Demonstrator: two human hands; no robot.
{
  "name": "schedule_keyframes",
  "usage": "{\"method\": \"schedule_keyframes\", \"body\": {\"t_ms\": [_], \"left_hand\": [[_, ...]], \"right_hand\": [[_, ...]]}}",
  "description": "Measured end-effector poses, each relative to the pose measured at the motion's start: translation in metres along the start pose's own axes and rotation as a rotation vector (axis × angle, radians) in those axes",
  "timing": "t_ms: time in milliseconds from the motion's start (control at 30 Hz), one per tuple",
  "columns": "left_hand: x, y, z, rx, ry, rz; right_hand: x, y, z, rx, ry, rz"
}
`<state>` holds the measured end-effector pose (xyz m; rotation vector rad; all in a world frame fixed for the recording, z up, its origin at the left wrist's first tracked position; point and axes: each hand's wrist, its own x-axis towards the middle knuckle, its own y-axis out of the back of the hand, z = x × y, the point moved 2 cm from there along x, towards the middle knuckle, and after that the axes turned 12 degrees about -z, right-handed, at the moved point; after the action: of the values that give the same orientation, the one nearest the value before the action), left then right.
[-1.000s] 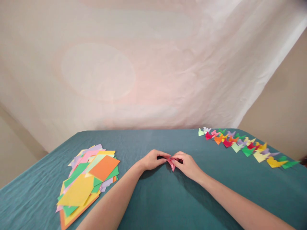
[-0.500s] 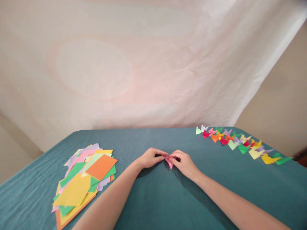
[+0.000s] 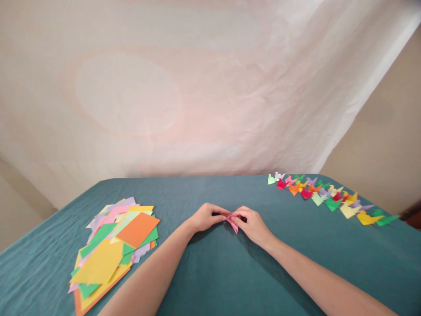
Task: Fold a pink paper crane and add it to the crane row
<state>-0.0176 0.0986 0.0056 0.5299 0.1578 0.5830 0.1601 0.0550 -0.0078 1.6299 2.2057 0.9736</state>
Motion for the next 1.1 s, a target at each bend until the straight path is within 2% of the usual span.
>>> {"method": "schedule_keyframes", "body": {"t_ms": [1100], "left_hand": [[0.0012,-0.0032,-0.0023,-0.049,-0.004,-0.027]], "right_hand": [[-0.0012,-0.0012,0.0004,-0.02,0.02,0.02]]}}
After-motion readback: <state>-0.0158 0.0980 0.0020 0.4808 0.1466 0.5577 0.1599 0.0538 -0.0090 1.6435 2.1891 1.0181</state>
